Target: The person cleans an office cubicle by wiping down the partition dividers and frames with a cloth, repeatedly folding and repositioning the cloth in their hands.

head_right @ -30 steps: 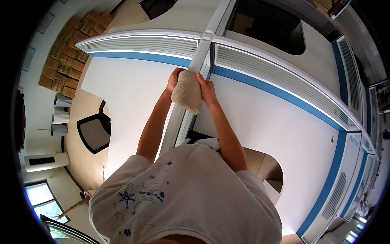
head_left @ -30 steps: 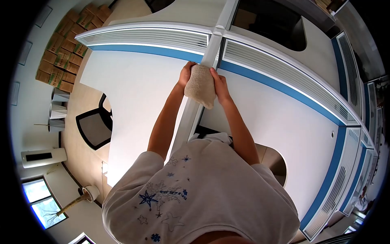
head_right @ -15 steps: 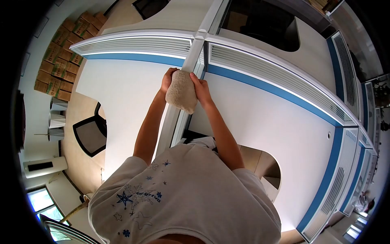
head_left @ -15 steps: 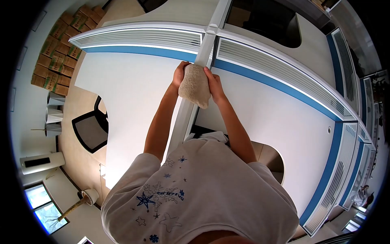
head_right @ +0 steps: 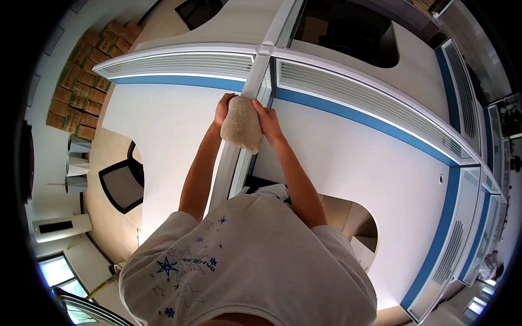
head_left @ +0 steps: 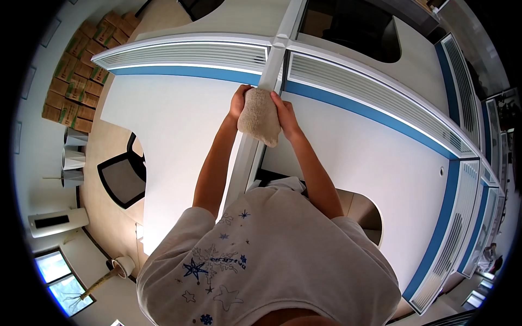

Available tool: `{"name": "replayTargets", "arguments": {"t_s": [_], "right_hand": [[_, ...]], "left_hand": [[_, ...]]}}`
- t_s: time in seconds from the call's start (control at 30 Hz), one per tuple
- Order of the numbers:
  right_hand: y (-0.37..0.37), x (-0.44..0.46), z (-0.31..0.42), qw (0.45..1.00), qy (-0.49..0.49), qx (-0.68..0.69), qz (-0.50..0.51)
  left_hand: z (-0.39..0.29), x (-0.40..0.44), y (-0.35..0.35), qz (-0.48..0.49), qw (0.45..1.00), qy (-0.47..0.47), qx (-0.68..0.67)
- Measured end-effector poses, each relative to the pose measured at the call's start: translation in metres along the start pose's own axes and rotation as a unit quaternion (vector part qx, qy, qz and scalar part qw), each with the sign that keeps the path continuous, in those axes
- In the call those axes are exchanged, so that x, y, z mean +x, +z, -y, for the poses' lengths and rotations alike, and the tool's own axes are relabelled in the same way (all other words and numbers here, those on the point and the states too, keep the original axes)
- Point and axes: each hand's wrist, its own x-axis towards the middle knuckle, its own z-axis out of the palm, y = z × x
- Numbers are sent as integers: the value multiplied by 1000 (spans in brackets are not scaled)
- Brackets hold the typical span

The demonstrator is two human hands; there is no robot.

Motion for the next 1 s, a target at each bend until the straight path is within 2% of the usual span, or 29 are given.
{"name": "replayTargets", "arguments": {"t_s": [0.73, 1.0], "right_hand": [[2, -1, 0, 1000, -15, -3, -8], [0, -1, 1, 1000, -2, -11, -3]], "left_hand": [[-5, -12, 12, -3, 1000, 0, -2], [-1, 1, -2, 31, 999, -30, -19]]}}
